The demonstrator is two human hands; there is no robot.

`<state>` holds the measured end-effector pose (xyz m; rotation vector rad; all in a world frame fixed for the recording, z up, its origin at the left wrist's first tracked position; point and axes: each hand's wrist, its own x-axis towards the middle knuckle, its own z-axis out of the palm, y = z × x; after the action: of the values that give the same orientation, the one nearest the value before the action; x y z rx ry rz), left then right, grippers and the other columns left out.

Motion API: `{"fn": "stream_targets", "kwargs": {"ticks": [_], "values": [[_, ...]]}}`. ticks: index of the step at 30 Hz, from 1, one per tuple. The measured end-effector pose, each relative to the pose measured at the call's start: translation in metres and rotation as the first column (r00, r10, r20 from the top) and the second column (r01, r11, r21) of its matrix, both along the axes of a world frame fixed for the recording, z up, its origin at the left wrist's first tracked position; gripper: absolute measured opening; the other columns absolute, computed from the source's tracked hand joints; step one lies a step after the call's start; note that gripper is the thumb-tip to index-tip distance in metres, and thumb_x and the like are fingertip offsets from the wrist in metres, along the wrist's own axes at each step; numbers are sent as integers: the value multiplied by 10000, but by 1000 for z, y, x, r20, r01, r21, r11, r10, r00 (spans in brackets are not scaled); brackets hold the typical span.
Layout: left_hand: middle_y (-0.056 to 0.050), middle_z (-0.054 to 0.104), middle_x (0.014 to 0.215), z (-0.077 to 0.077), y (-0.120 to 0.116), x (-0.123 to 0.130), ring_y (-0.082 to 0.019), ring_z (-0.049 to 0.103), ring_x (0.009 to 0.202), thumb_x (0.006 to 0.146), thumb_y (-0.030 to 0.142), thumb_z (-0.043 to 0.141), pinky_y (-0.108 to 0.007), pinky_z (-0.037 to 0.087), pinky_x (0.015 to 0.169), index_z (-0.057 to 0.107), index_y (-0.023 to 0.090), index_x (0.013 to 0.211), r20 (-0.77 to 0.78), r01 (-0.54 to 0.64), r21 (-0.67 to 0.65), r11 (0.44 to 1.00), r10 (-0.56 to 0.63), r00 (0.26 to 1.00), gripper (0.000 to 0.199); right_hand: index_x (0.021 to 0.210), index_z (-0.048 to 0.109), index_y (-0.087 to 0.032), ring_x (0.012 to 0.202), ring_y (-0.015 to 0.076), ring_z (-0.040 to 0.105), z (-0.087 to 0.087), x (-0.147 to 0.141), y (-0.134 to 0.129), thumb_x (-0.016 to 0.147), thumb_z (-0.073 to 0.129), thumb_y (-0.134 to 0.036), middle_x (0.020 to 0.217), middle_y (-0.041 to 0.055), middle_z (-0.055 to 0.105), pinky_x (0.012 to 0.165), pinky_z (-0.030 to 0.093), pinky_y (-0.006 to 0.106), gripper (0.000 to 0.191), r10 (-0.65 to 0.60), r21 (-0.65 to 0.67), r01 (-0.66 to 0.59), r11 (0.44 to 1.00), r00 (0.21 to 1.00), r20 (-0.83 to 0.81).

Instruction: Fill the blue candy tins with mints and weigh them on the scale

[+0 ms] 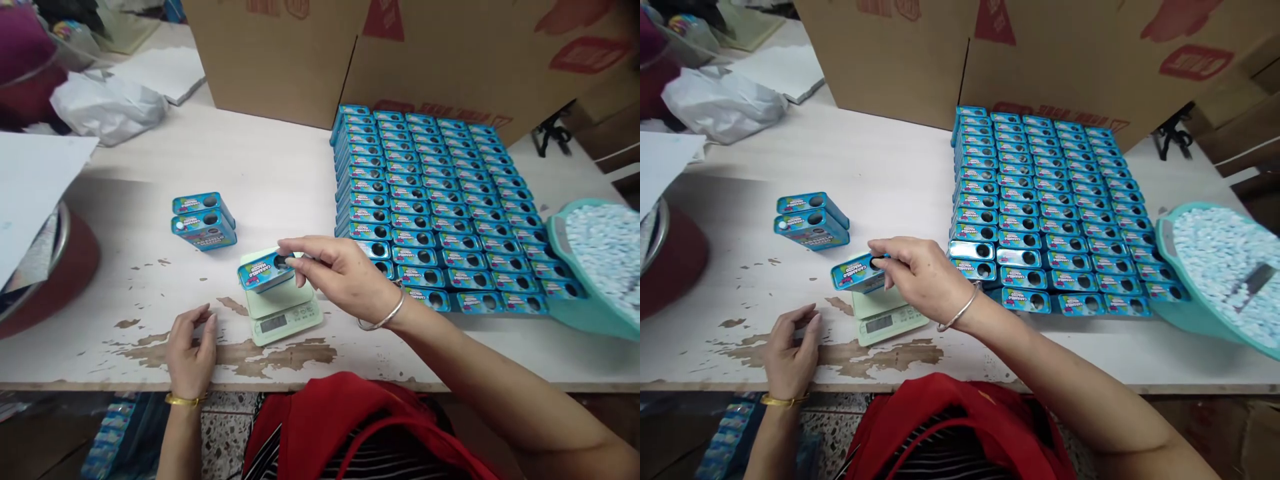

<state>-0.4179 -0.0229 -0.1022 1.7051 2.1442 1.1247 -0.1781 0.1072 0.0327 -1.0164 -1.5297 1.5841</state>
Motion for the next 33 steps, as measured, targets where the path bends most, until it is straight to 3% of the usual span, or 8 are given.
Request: {"fn": "stream_targets", "kwargs": {"ticks": [5,9,14,18,22,26,33], "values": [[-58,622,957,-1,-1,0,-154,577,840,846,308,549,-316,476,802,605,171,1043,7,-6,-7,1000,6,1000,245,950,702,-162,559,55,526,4,4,-2,815,583,-149,720,-16,648,539,433,187,181,-74,-49,72,996,996,-50],[-59,619,957,-2,-1,1,-154,577,852,849,310,545,-317,474,813,609,169,1036,18,-15,-9,1000,15,1000,243,991,664,-161,582,61,563,-1,16,-11,819,611,-247,828,16,666,480,406,172,199,-146,-245,103,964,976,-164],[-57,620,944,-2,-1,3,-149,573,844,850,316,542,-311,471,810,612,165,1024,16,-26,-16,1000,26,1000,241,1010,624,-144,658,96,610,-28,39,-40,794,634,-234,880,56,667,522,450,191,235,-190,-550,53,834,962,-195],[-56,615,947,-2,0,4,-143,567,838,849,309,546,-305,466,810,611,166,1038,14,-31,-22,999,31,999,246,1017,572,-151,556,93,581,-55,54,-66,781,658,-323,801,39,663,450,414,187,304,-183,-677,38,735,972,-145],[-57,614,949,-2,0,5,-145,567,840,848,316,546,-307,467,810,612,166,1031,24,-34,-17,999,35,999,246,885,515,-162,454,67,502,-77,60,-85,761,663,-463,696,14,649,374,324,155,358,-163,-716,75,694,985,-56],[-60,617,949,0,2,6,-145,565,835,848,313,546,-307,465,808,613,164,1032,15,-28,-12,1000,28,1000,246,752,462,-174,393,42,434,-88,60,-96,718,669,-545,600,-13,621,343,247,142,426,-129,-711,101,696,992,15],[-63,619,937,-2,0,4,-141,567,827,855,325,541,-302,469,799,615,152,1011,10,-30,-12,999,30,999,244,715,451,-176,326,25,353,-104,63,-105,667,677,-595,515,-55,562,321,149,156,478,-95,-698,101,709,994,48]]}}
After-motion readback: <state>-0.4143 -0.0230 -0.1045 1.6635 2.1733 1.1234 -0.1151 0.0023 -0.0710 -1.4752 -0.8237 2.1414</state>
